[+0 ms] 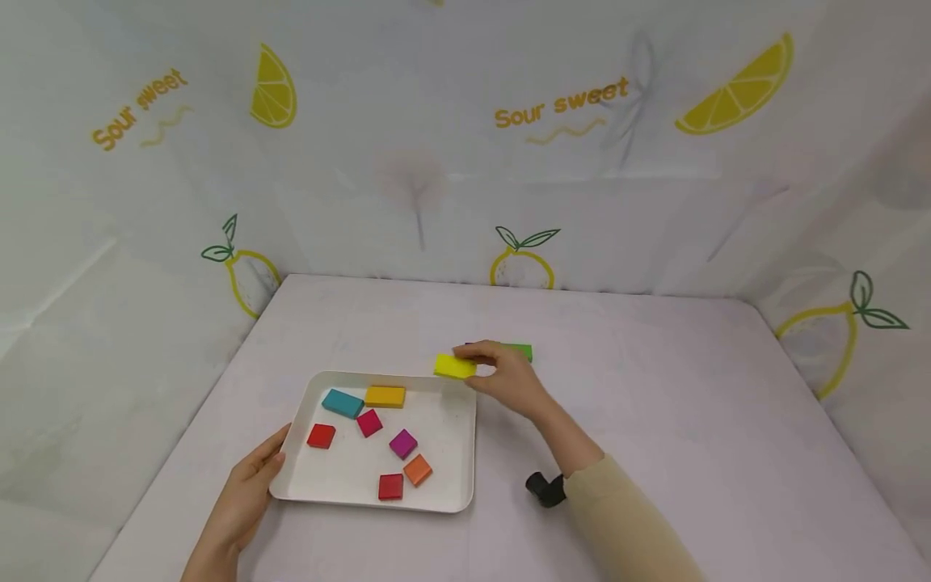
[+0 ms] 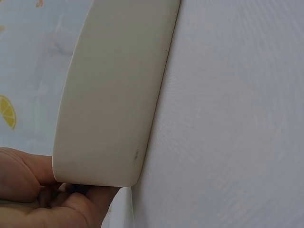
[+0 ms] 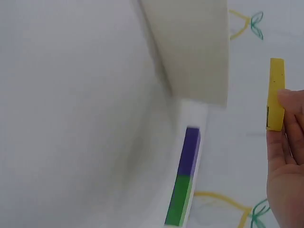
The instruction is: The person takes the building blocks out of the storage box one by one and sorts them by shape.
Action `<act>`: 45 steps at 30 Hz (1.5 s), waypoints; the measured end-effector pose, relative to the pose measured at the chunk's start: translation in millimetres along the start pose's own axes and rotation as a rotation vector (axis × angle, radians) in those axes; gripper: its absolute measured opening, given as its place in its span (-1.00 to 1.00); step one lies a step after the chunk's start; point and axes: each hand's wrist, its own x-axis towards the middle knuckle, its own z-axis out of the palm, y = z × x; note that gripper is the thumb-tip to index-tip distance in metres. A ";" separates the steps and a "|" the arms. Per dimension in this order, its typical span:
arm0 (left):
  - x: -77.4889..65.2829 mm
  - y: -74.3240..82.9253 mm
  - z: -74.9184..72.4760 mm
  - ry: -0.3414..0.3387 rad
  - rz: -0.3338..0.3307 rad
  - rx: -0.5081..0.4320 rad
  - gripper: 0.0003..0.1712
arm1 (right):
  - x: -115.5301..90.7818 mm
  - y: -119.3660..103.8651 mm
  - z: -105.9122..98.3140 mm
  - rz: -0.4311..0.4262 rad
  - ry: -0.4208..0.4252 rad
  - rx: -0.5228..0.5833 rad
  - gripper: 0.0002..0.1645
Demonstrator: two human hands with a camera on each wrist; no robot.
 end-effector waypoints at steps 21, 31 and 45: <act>1.0 5.0 2.0 -0.016 0.011 -0.010 -0.42 | -33.3 97.1 -100.9 0.370 0.217 -0.229 -0.44; 0.6 2.7 -0.6 -0.012 0.002 -0.004 -0.42 | -27.6 107.2 -99.1 0.391 0.143 -0.233 -0.45; -0.5 -0.9 -1.2 -0.015 -0.001 -0.012 -0.42 | -9.6 106.7 -109.0 0.413 0.035 -0.209 -0.41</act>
